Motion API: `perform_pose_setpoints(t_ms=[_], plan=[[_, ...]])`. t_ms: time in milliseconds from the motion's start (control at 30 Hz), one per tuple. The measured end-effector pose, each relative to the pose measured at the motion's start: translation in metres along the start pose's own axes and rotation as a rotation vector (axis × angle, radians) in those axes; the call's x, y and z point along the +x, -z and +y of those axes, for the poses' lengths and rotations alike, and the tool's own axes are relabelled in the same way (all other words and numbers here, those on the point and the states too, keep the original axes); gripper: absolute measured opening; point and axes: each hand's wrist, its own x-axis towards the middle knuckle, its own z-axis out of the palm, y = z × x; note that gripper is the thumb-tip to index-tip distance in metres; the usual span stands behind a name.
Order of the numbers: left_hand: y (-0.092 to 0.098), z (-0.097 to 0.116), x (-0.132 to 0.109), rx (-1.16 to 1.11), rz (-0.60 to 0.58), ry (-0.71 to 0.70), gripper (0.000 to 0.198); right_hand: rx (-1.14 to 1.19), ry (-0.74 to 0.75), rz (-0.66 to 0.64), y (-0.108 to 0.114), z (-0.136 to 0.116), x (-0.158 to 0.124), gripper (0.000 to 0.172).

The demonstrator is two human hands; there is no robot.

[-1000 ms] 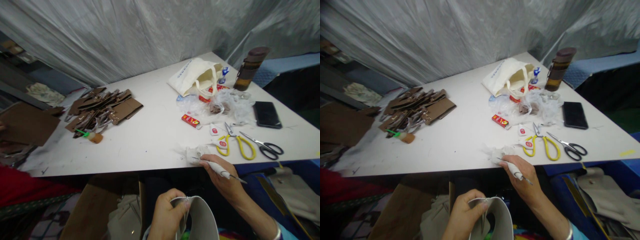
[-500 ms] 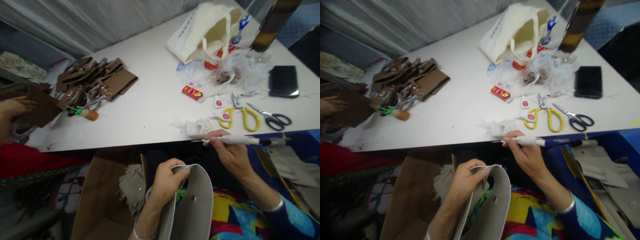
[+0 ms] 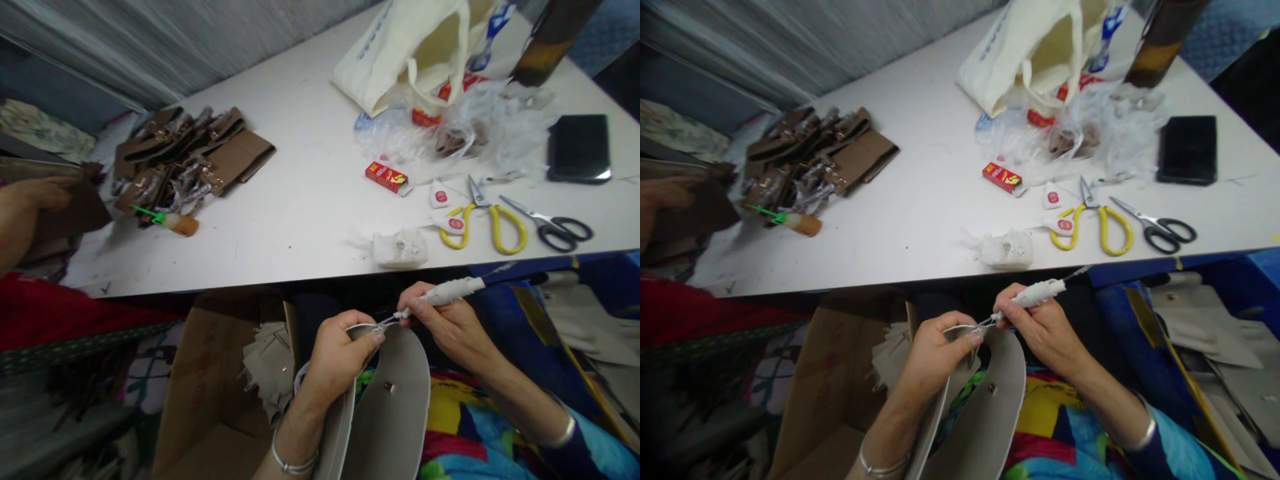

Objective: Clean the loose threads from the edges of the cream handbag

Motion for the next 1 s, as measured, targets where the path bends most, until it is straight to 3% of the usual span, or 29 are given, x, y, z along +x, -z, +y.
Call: perform_pose_setpoints(t_ms=[267,467,633,867,1000], plan=[[0.001,-0.002,-0.002,-0.016,-0.006,0.02,0.016,-0.174,0.089,-0.046,0.0,-0.011,0.005,0.04],[0.0,-0.003,-0.003,-0.018,0.021,-0.024,0.012,-0.294,0.161,-0.173,0.003,-0.019,0.013,0.045],[-0.003,-0.006,-0.005,-0.057,0.039,-0.03,0.013,-0.303,0.145,-0.22,0.002,-0.021,0.015,0.045],[-0.01,-0.006,-0.01,-0.148,0.053,-0.001,0.012,-0.34,0.082,-0.21,-0.006,-0.025,0.006,0.044],[-0.016,-0.012,-0.022,-0.21,0.124,0.073,0.007,-0.348,0.085,-0.041,-0.011,-0.015,-0.014,0.053]])
